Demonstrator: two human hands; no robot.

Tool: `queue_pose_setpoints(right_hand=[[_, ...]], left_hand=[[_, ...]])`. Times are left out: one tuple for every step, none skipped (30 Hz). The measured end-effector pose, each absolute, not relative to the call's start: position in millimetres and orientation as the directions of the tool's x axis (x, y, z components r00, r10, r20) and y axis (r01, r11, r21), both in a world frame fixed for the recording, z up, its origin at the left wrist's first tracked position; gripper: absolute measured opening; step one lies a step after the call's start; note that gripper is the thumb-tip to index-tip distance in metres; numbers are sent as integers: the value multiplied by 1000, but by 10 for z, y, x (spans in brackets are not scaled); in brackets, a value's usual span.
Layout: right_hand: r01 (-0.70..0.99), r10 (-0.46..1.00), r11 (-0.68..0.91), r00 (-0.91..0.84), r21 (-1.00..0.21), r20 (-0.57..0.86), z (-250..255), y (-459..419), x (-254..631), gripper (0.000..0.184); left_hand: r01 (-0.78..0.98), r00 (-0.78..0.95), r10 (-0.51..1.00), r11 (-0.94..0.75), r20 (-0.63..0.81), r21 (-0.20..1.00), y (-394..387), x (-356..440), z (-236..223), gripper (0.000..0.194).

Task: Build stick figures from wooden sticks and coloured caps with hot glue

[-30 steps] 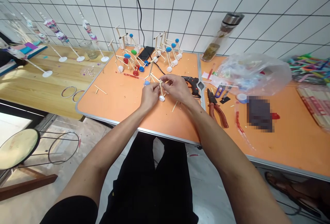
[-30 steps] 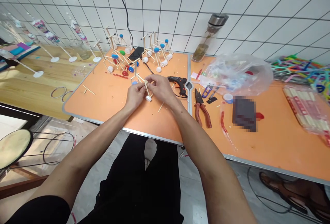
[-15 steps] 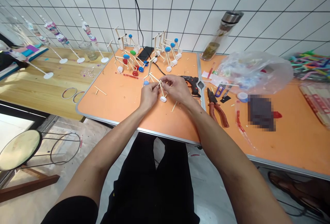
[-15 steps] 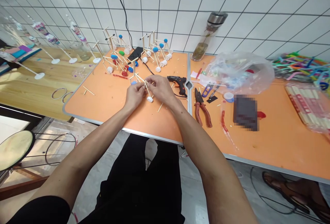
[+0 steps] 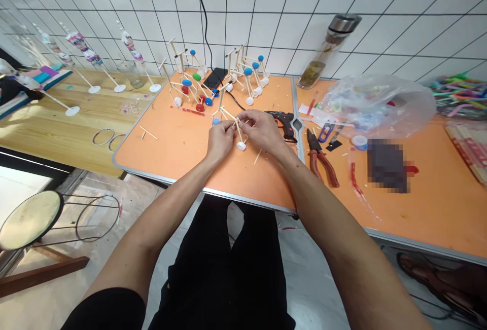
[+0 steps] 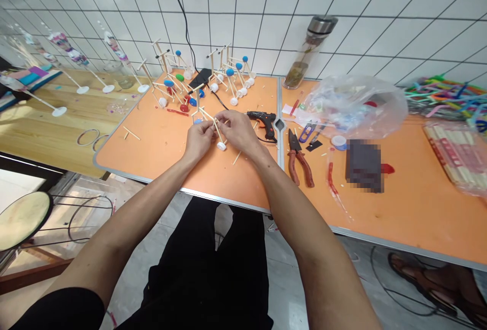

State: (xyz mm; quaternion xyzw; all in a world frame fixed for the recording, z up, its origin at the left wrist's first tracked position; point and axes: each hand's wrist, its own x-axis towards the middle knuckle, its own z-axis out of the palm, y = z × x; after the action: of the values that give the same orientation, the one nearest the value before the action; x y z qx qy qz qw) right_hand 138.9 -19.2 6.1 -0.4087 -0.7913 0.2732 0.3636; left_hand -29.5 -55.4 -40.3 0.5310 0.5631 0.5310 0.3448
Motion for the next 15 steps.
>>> queue_pose_setpoints(right_hand=[[449,846,516,-401,-730,351,62,-192,1387,16],[449,847,515,-400,-731,351,63,-193,1386,16],[447,847,514,-401,-732,350,65,-193,1387,16],[445,847,514,-401,-733,350,66,-193,1391,17],[442,846,514,-400,-735,352,67,-193,1396,18],[437,846,515,-399,-738,353,69,-194,1404,21],[432,846,514,-398,-741,355,71,-197,1412,23],[428,846,514,-396,-744,357,75,-201,1421,26],[427,846,515,-391,-744,362,80,-208,1430,27],[428,846,519,-383,-740,371,86,-218,1436,28],[430,843,526,-375,-734,385,93,-229,1441,26],[433,839,537,-365,-724,403,101,-242,1442,24],[438,834,548,-355,-713,422,107,-254,1441,21],[444,828,559,-349,-700,440,112,-264,1438,19],[450,821,569,-345,-688,454,114,-271,1432,16]], left_hand=[[234,-199,964,-131,179,963,-552,-296,-406,29],[237,-201,963,-132,182,962,-551,-296,-407,29],[238,-204,962,-131,182,962,-551,-297,-407,29],[238,-205,962,-130,180,963,-552,-297,-404,29],[238,-203,963,-127,177,963,-554,-296,-400,29],[238,-200,964,-124,174,963,-557,-296,-394,29],[240,-197,965,-122,172,963,-561,-295,-388,30],[244,-193,966,-121,170,962,-564,-294,-383,30],[248,-191,967,-120,170,961,-567,-293,-378,30],[252,-191,967,-120,171,960,-568,-292,-376,30],[254,-192,966,-120,171,960,-569,-291,-375,30],[254,-193,966,-120,172,960,-568,-291,-376,30],[254,-192,966,-121,172,960,-566,-290,-378,29],[252,-191,966,-122,173,960,-563,-289,-382,29],[250,-189,966,-125,175,960,-560,-289,-387,29]])
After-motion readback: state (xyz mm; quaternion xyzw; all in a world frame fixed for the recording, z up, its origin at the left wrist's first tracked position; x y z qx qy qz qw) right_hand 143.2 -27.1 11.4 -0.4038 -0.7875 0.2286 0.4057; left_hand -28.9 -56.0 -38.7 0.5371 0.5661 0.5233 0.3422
